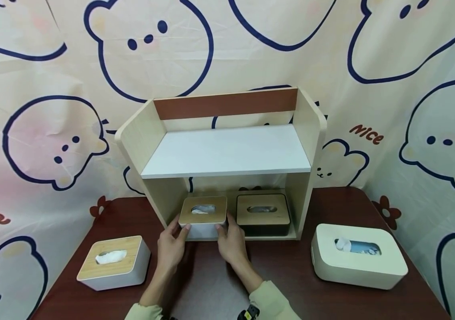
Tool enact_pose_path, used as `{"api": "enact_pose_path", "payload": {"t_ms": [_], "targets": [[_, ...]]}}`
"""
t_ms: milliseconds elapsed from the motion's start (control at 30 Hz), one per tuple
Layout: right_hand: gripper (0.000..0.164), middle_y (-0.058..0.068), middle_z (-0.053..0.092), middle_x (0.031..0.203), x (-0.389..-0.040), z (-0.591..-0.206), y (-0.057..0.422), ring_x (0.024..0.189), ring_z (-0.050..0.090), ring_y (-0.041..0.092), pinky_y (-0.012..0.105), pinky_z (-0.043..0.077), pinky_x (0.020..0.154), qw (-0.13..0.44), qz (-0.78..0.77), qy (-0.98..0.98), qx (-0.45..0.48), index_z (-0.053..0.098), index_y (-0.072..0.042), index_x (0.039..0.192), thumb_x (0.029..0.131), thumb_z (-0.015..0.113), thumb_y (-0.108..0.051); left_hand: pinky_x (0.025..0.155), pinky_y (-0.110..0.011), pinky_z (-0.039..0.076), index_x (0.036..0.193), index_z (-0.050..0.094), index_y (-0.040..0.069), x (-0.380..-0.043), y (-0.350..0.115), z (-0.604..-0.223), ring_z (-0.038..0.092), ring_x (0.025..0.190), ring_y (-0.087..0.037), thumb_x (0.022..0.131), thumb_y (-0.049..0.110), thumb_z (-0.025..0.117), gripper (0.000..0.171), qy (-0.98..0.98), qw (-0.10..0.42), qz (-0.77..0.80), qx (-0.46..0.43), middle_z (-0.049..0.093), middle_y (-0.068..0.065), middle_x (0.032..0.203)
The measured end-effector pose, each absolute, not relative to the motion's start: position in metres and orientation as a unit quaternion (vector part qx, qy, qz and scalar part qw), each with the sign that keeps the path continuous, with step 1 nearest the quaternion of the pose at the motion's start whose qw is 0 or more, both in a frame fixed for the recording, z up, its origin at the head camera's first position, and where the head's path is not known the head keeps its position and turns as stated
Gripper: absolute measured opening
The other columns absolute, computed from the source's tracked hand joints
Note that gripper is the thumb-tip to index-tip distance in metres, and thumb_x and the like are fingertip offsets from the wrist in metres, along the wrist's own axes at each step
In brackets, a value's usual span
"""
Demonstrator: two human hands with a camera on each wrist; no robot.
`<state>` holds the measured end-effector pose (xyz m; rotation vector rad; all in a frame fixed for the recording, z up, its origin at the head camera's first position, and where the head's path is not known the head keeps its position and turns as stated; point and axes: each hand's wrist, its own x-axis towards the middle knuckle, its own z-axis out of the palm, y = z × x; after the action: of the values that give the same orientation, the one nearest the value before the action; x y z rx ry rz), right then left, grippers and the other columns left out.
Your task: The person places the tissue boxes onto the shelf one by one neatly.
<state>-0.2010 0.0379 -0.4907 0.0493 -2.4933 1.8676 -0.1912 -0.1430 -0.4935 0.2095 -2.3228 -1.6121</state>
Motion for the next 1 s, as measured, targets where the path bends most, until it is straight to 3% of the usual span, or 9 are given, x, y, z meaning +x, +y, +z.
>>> {"api": "enact_pose_path", "payload": {"t_ms": [400, 633, 700, 767, 833, 867, 933, 1000], "targets": [[0.071, -0.011, 0.038, 0.055, -0.203, -0.496, 0.04, 0.042, 0.033, 0.005, 0.029, 0.041, 0.049, 0.035, 0.587, -0.808, 0.035, 0.034, 0.007, 0.164, 0.11, 0.062, -0.029, 0.116, -0.058, 0.05, 0.158, 0.052, 0.002, -0.192, -0.144, -0.493, 0.054, 0.147, -0.036, 0.106, 0.014, 0.07, 0.056, -0.812, 0.148, -0.56, 0.073, 0.056, -0.022, 0.157], [0.078, -0.009, 0.038, 0.054, -0.195, -0.487, 0.039, 0.043, 0.034, 0.007, 0.031, 0.044, 0.055, 0.022, 0.577, -0.816, 0.023, 0.032, 0.001, 0.167, 0.107, 0.069, -0.032, 0.112, -0.058, 0.053, 0.163, 0.042, 0.0, -0.187, -0.146, -0.489, 0.055, 0.146, -0.041, 0.107, 0.019, 0.069, 0.065, -0.819, 0.124, -0.556, 0.072, 0.051, -0.024, 0.161], [0.078, -0.004, 0.047, 0.058, -0.192, -0.483, 0.04, 0.044, 0.034, 0.011, 0.033, 0.051, 0.066, 0.021, 0.566, -0.824, 0.021, 0.033, -0.002, 0.167, 0.106, 0.07, -0.032, 0.113, -0.06, 0.052, 0.164, 0.041, 0.0, -0.183, -0.147, -0.486, 0.054, 0.146, -0.043, 0.107, 0.022, 0.069, 0.067, -0.828, 0.12, -0.542, 0.076, 0.051, -0.025, 0.16], [0.078, 0.009, 0.071, 0.082, -0.189, -0.481, 0.042, 0.058, 0.061, 0.021, 0.043, 0.06, 0.082, 0.026, 0.557, -0.83, 0.023, 0.034, -0.002, 0.167, 0.105, 0.071, -0.032, 0.112, -0.062, 0.052, 0.164, 0.04, -0.001, -0.18, -0.147, -0.482, 0.054, 0.145, -0.046, 0.107, 0.023, 0.069, 0.069, -0.837, 0.121, -0.529, 0.072, 0.051, -0.028, 0.159], [0.078, 0.023, 0.075, 0.122, -0.185, -0.478, 0.043, 0.088, 0.073, 0.035, 0.052, 0.058, 0.1, 0.029, 0.552, -0.833, 0.027, 0.034, -0.003, 0.167, 0.105, 0.071, -0.032, 0.112, -0.063, 0.051, 0.164, 0.04, -0.002, -0.177, -0.148, -0.478, 0.054, 0.144, -0.048, 0.107, 0.024, 0.069, 0.069, -0.843, 0.121, -0.519, 0.068, 0.052, -0.029, 0.158], [0.078, 0.026, 0.066, 0.143, -0.183, -0.476, 0.044, 0.11, 0.073, 0.04, 0.056, 0.053, 0.11, 0.029, 0.552, -0.833, 0.028, 0.034, -0.003, 0.167, 0.105, 0.071, -0.031, 0.112, -0.064, 0.052, 0.163, 0.04, -0.002, -0.175, -0.148, -0.476, 0.054, 0.144, -0.049, 0.107, 0.025, 0.069, 0.069, -0.846, 0.122, -0.514, 0.065, 0.052, -0.03, 0.158], [0.078, 0.026, 0.044, 0.167, -0.178, -0.473, 0.046, 0.147, 0.052, 0.047, 0.063, 0.045, 0.119, 0.031, 0.556, -0.83, 0.037, 0.033, -0.002, 0.167, 0.105, 0.071, -0.03, 0.11, -0.064, 0.052, 0.163, 0.04, -0.002, -0.171, -0.149, -0.472, 0.055, 0.143, -0.05, 0.107, 0.026, 0.069, 0.069, -0.852, 0.123, -0.506, 0.06, 0.052, -0.031, 0.158], [0.079, 0.025, 0.039, 0.169, -0.173, -0.47, 0.048, 0.151, 0.047, 0.047, 0.065, 0.042, 0.12, 0.027, 0.558, -0.828, 0.045, 0.031, -0.002, 0.168, 0.105, 0.071, -0.03, 0.11, -0.064, 0.053, 0.164, 0.039, 0.0, -0.167, -0.15, -0.469, 0.053, 0.145, -0.049, 0.107, 0.026, 0.069, 0.07, -0.853, 0.119, -0.504, 0.059, 0.05, -0.03, 0.16]]}}
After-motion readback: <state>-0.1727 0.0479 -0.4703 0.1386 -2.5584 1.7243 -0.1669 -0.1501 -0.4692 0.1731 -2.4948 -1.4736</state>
